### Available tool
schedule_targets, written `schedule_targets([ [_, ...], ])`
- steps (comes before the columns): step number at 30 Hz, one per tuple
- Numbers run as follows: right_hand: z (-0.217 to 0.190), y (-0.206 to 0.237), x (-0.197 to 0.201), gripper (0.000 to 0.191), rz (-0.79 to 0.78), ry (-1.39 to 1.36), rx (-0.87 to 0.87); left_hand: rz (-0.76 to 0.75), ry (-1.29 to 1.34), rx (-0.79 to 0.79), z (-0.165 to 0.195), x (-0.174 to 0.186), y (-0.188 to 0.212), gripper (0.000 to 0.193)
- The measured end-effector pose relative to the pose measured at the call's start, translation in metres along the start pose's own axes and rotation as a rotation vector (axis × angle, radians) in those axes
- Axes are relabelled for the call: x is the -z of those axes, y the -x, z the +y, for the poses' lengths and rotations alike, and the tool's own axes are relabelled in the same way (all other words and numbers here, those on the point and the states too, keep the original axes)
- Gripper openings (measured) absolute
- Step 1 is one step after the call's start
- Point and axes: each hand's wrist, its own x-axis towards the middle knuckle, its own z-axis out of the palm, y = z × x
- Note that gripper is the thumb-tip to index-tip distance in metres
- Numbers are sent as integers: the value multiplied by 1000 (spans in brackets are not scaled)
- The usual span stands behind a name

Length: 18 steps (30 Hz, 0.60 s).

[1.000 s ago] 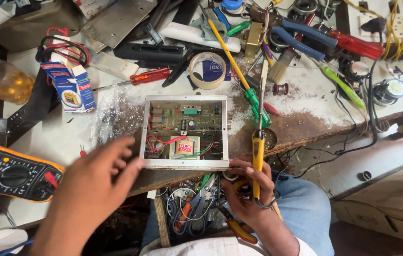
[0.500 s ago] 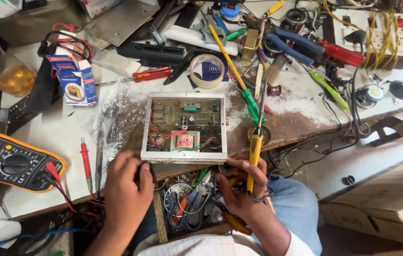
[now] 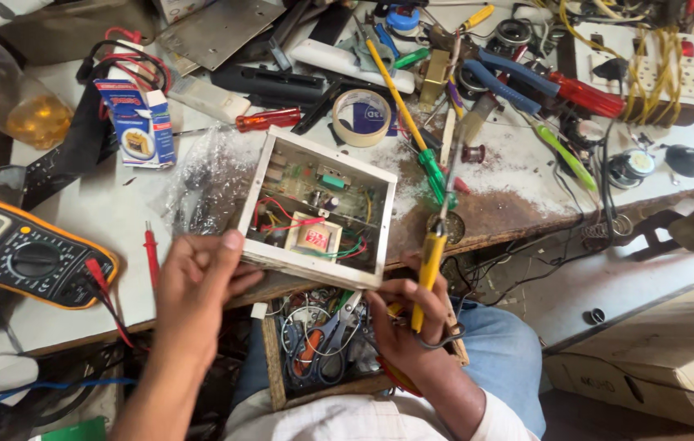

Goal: The person is repairing an electronic device, likely a remote control, by soldering wires to a circuit board inside a metal casing. They use a soldering iron, pliers, and wire cutters to manipulate and connect the wires.

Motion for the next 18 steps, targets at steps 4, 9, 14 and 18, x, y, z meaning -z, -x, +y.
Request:
schedule_targets([
  [4, -5, 0, 5, 66, -29, 119, 103, -44, -63, -84, 32, -7, -13, 46],
  [9, 3, 3, 12, 62, 76, 30, 57, 0, -381, -357, 73, -23, 11, 60],
  [14, -2, -3, 17, 64, 108, -44, 35, 79, -655, -541, 99, -36, 38, 68],
  [18, -17, -23, 21, 74, 37, 14, 61, 93, -743, -667, 99, -46, 49, 63],
])
